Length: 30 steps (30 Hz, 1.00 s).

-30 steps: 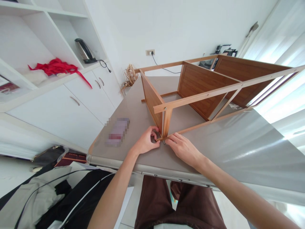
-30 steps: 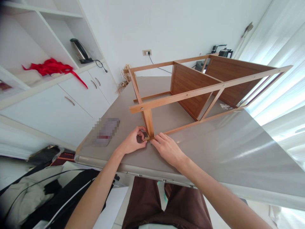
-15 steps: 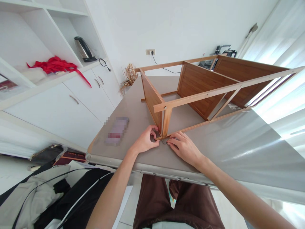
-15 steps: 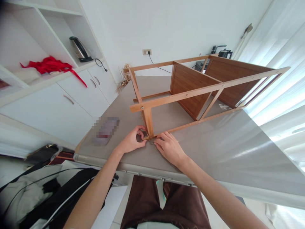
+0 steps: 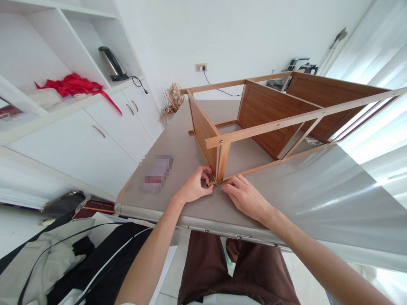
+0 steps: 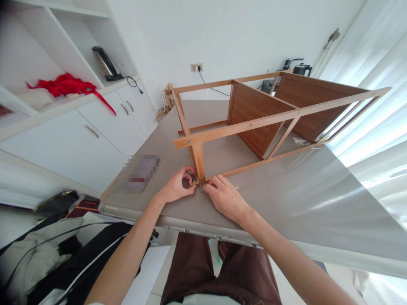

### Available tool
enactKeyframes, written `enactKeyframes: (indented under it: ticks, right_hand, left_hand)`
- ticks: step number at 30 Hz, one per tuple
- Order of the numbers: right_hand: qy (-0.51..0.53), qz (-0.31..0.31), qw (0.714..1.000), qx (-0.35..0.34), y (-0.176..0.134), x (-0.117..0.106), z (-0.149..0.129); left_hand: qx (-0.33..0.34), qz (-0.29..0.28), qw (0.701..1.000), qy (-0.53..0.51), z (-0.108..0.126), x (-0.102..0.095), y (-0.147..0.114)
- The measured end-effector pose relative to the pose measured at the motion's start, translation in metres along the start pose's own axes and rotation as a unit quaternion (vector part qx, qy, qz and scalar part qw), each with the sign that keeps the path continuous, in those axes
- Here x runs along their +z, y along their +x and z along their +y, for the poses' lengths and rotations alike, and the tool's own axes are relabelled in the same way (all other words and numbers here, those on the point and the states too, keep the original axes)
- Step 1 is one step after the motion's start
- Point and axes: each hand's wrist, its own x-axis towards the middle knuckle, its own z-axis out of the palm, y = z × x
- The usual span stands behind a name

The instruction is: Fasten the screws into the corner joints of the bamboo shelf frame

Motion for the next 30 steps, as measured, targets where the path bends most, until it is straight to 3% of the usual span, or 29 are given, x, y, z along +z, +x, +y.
enactKeyframes:
  ticks: [30]
  right_hand:
    - [0.009, 0.012, 0.999, 0.05, 0.008, 0.003, -0.009]
  left_hand:
    - [0.001, 0.003, 1.0, 0.001, -0.002, 0.0, 0.0]
